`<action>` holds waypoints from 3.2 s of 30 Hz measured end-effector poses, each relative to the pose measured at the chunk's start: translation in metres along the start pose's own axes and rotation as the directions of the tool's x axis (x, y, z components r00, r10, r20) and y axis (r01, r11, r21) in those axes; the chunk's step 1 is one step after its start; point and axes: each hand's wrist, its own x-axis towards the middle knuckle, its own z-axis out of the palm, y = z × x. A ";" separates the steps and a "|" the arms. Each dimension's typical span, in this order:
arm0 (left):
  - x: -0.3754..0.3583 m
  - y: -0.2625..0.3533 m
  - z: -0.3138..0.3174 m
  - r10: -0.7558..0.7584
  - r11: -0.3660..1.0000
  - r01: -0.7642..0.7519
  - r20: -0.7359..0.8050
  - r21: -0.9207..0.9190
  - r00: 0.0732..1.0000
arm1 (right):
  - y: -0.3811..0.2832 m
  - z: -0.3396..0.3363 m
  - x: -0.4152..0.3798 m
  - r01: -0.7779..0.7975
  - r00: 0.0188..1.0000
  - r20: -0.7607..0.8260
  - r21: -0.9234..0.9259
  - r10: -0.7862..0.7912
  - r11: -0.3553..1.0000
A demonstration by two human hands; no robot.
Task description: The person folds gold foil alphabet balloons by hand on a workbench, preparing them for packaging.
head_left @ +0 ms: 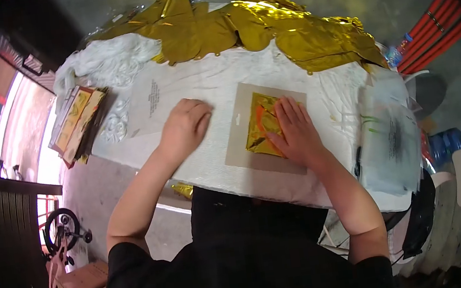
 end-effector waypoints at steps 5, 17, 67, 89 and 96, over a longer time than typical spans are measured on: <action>0.020 0.036 0.012 -0.270 0.934 0.299 0.164 -0.195 0.949 | 0.002 0.000 0.001 0.023 1.000 0.005 -0.027 -0.022 0.999; 0.018 0.010 0.025 -0.148 0.988 0.150 -0.084 0.022 0.985 | -0.001 -0.005 0.000 0.020 1.000 0.008 -0.036 -0.020 0.999; -0.005 0.041 0.023 -0.141 0.988 0.144 0.051 -0.059 0.989 | -0.007 0.001 -0.003 0.069 0.997 0.033 -0.044 -0.067 0.997; 0.003 0.026 0.025 -0.264 0.964 0.265 -0.042 0.009 0.964 | -0.009 -0.001 -0.002 0.035 0.997 0.070 -0.035 -0.032 0.999; 0.011 0.029 0.025 -0.274 0.958 0.273 -0.002 0.086 0.962 | -0.009 -0.001 -0.002 0.027 0.997 0.079 -0.029 -0.025 0.999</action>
